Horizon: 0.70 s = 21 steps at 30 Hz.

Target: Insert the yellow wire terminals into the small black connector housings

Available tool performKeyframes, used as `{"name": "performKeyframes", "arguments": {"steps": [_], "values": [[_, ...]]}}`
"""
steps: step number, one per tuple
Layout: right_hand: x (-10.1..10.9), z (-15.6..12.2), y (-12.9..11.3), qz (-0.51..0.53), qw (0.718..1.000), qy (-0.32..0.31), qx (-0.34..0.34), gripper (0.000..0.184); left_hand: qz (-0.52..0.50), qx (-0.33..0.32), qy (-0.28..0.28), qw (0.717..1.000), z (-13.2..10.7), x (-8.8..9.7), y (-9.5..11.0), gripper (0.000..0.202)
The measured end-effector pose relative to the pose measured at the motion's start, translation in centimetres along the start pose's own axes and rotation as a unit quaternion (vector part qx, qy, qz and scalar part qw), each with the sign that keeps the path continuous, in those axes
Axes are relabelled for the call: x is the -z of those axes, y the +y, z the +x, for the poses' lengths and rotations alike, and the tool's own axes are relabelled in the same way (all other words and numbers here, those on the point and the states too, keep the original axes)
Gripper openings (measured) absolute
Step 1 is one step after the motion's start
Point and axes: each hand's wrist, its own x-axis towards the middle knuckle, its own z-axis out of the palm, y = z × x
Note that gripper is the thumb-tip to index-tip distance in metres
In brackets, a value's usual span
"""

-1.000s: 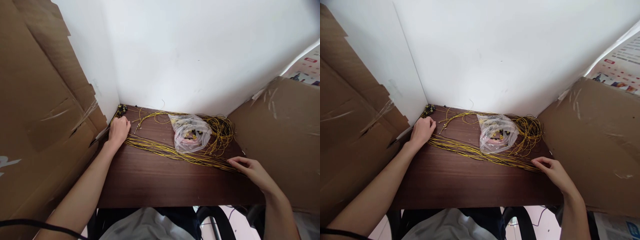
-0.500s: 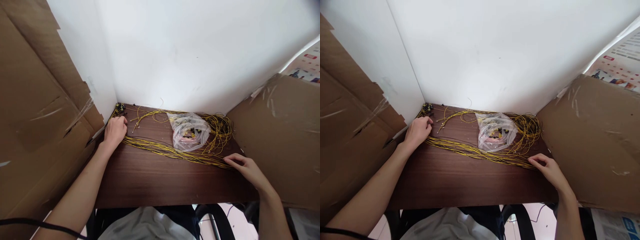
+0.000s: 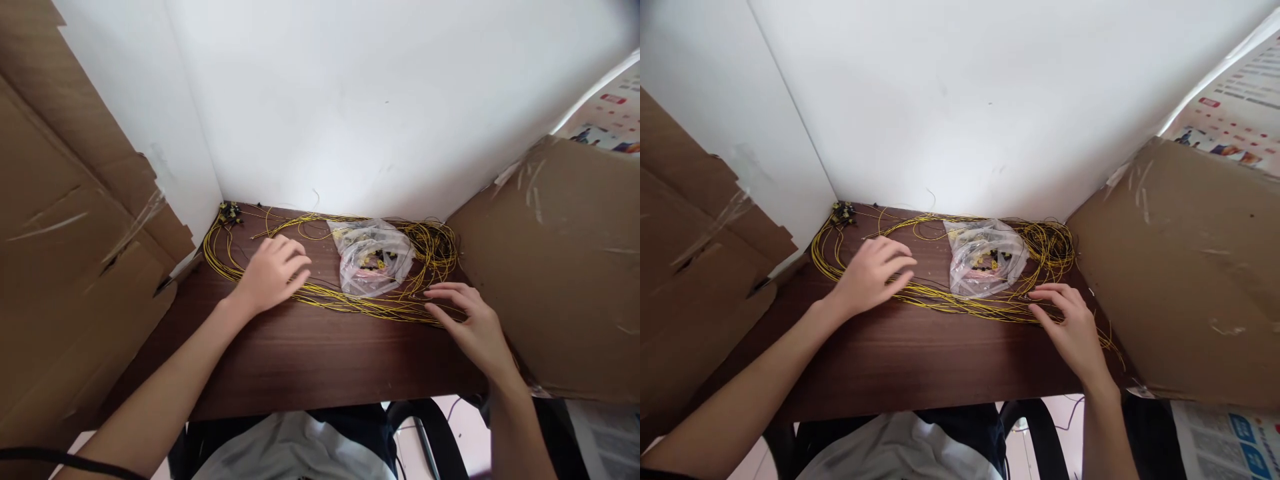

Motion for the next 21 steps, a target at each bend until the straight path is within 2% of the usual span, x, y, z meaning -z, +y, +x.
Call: {"name": "performKeyframes", "arguments": {"steps": [3, 7, 11, 14, 17, 21], "values": [[-0.8, 0.1, -1.5, -0.017, 0.999, 0.016, 0.024, 0.013, -0.051, -0.035, -0.101, 0.993, -0.1, -1.1, 1.1, 0.045], [-2.3, -0.2, -3.1, -0.005, 0.999, 0.004, 0.041, 0.011, -0.084, -0.022, -0.163, 0.983, -0.3, -1.7, 1.0, 0.047], [-4.4, -0.5, -5.3, 0.071, 0.995, -0.028, 0.066, 0.012, -0.106, -0.027, -0.174, 0.979, -0.3, -1.6, 0.7, 0.049], [-6.2, -0.4, -7.1, 0.118, 0.984, -0.082, 0.101, 0.02, -0.111, -0.025, -0.177, 0.978, -0.2, -1.6, 1.0, 0.039], [-8.0, -0.1, -8.5, 0.117, 0.98, -0.107, 0.12, 0.03, -0.106, -0.024, -0.181, 0.978, -0.1, -1.7, 1.7, 0.024], [-9.6, 0.4, -9.5, 0.097, 0.979, -0.12, 0.131, 0.033, -0.079, -0.043, -0.177, 0.98, 0.0, -1.9, 2.4, 0.02]]}}
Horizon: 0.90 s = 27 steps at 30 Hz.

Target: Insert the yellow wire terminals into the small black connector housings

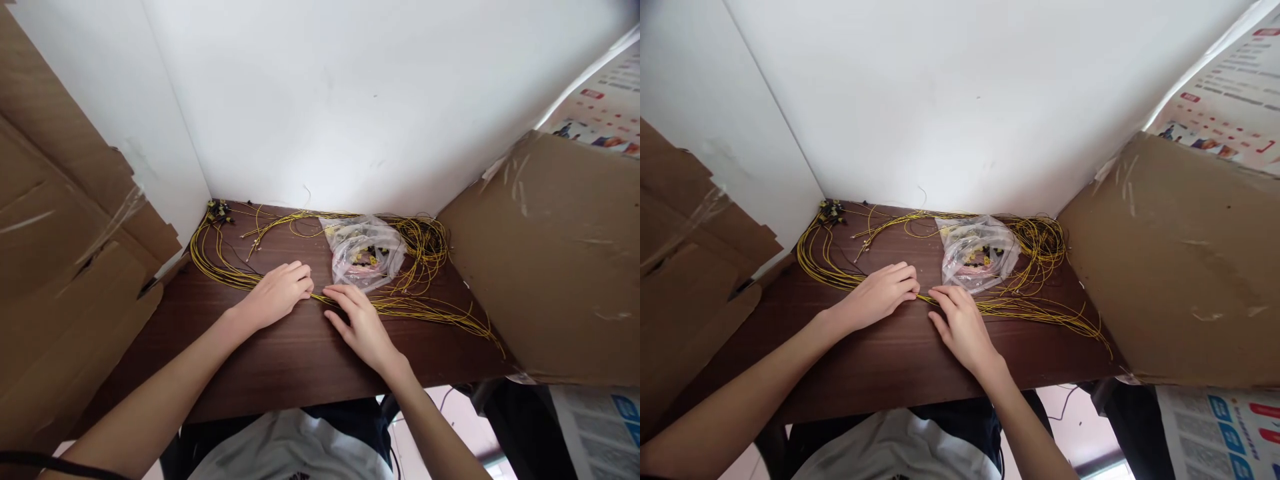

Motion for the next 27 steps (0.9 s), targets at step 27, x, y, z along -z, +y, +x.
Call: {"name": "performKeyframes", "arguments": {"steps": [27], "values": [[-0.3, 2.2, -0.6, -0.07, 0.996, -0.043, -0.04, 0.012, 0.023, -0.03, -0.004, 0.999, 0.0, -0.3, 0.7, 0.02]]}}
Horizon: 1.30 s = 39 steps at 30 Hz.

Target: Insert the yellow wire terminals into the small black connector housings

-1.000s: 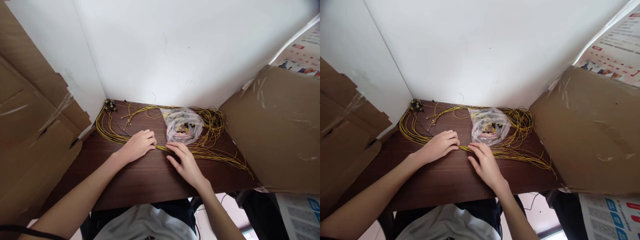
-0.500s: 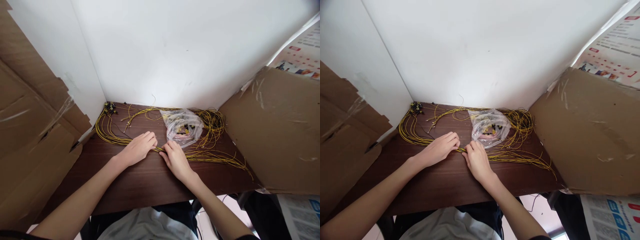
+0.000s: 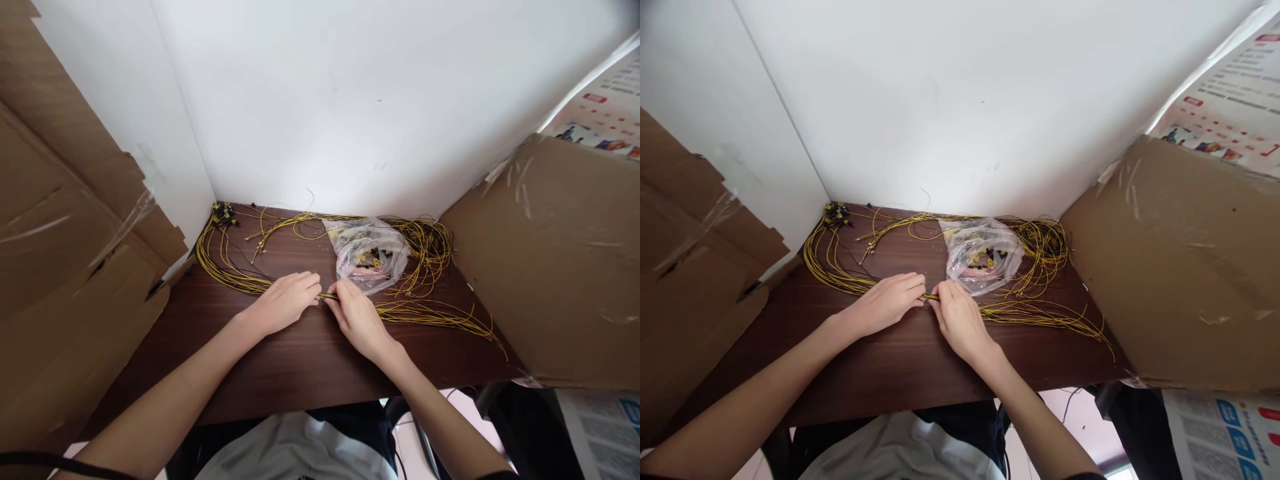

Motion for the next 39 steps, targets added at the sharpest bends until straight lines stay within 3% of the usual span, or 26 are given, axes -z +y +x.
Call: {"name": "performKeyframes", "arguments": {"steps": [9, 19, 24, 30, 39], "values": [[0.5, -0.1, 0.2, 0.072, 0.997, -0.015, -0.017, 0.016, -0.111, 0.087, -0.028, 0.99, -0.2, 0.9, 0.3, 0.029], [3.8, -0.9, 1.8, 0.142, 0.981, -0.127, 0.031, 0.033, -0.312, 0.1, -0.042, 0.944, -0.1, 1.1, -1.0, 0.042], [6.8, -2.9, 4.7, 0.156, 0.978, -0.133, -0.037, 0.037, -0.352, 0.11, -0.049, 0.928, -0.2, 1.6, -1.5, 0.043], [10.4, -6.4, 9.0, 0.112, 0.98, -0.091, -0.137, 0.033, -0.358, 0.117, -0.067, 0.924, -0.2, 1.8, -1.9, 0.041], [13.5, -10.6, 13.3, 0.102, 0.958, -0.063, -0.259, 0.035, -0.345, 0.106, -0.068, 0.93, -0.2, 1.7, -1.9, 0.042]]}}
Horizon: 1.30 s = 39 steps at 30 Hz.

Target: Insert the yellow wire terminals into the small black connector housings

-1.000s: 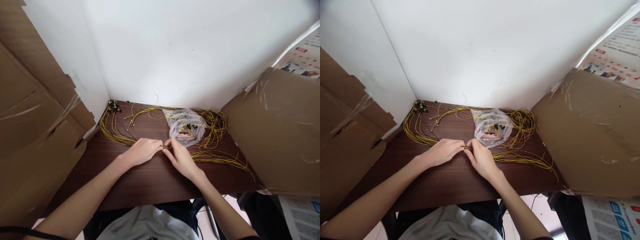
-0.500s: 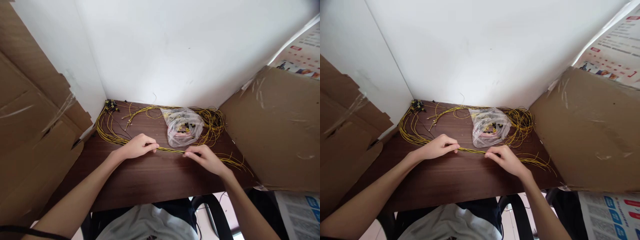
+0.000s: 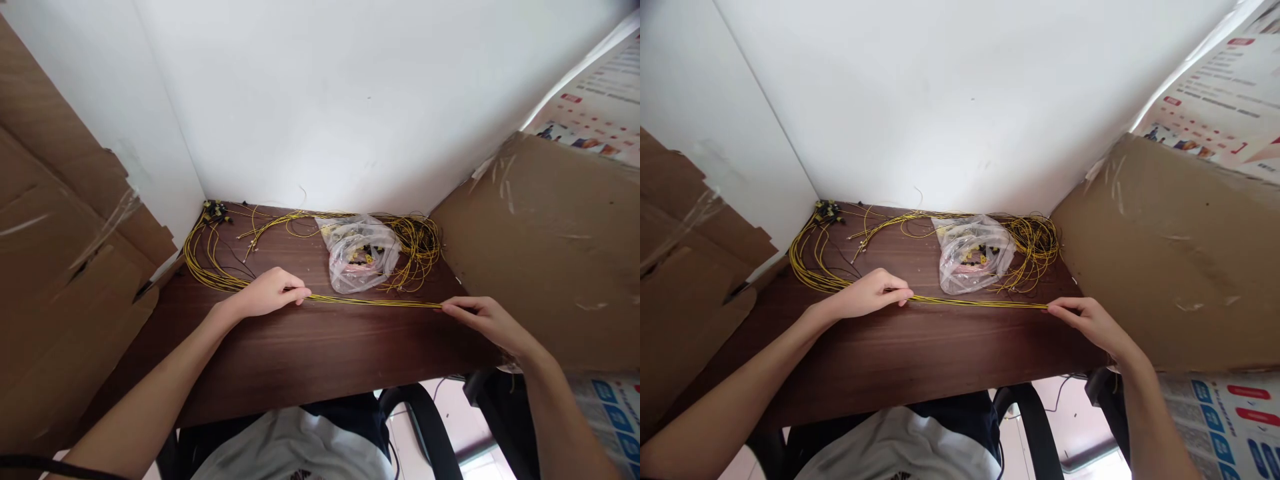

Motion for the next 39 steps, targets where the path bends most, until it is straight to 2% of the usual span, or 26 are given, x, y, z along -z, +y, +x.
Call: {"name": "performKeyframes", "arguments": {"steps": [6, 11, 19, 21, 26, 31, 39], "values": [[2.1, -0.4, 2.2, 0.021, 0.996, -0.054, -0.074, 0.044, 0.044, -0.006, -0.002, 0.999, -0.1, -0.1, 0.0, 0.044], [3.5, 0.2, 3.6, 0.021, 0.99, -0.047, -0.128, 0.056, 0.063, -0.007, 0.001, 0.998, 0.0, -0.2, 0.1, 0.043], [4.4, 1.3, 5.7, 0.005, 0.993, -0.055, -0.109, 0.056, 0.084, 0.008, -0.019, 0.996, -0.1, -0.1, 0.3, 0.043], [4.3, 1.6, 6.2, -0.03, 0.994, -0.037, -0.095, 0.053, 0.09, 0.008, -0.017, 0.996, -0.1, -0.1, 0.3, 0.042], [3.2, 2.5, 7.9, -0.148, 0.986, 0.041, -0.069, 0.032, 0.131, 0.002, -0.002, 0.991, -0.3, -0.2, 0.3, 0.041], [1.6, 2.9, 8.9, -0.223, 0.969, 0.102, -0.013, 0.033, 0.186, -0.031, 0.022, 0.982, -0.8, -0.1, 0.2, 0.039], [-1.6, 2.5, 8.0, -0.347, 0.91, 0.22, 0.059, 0.034, 0.195, -0.058, 0.064, 0.977, -0.8, 0.2, 0.5, 0.04]]}}
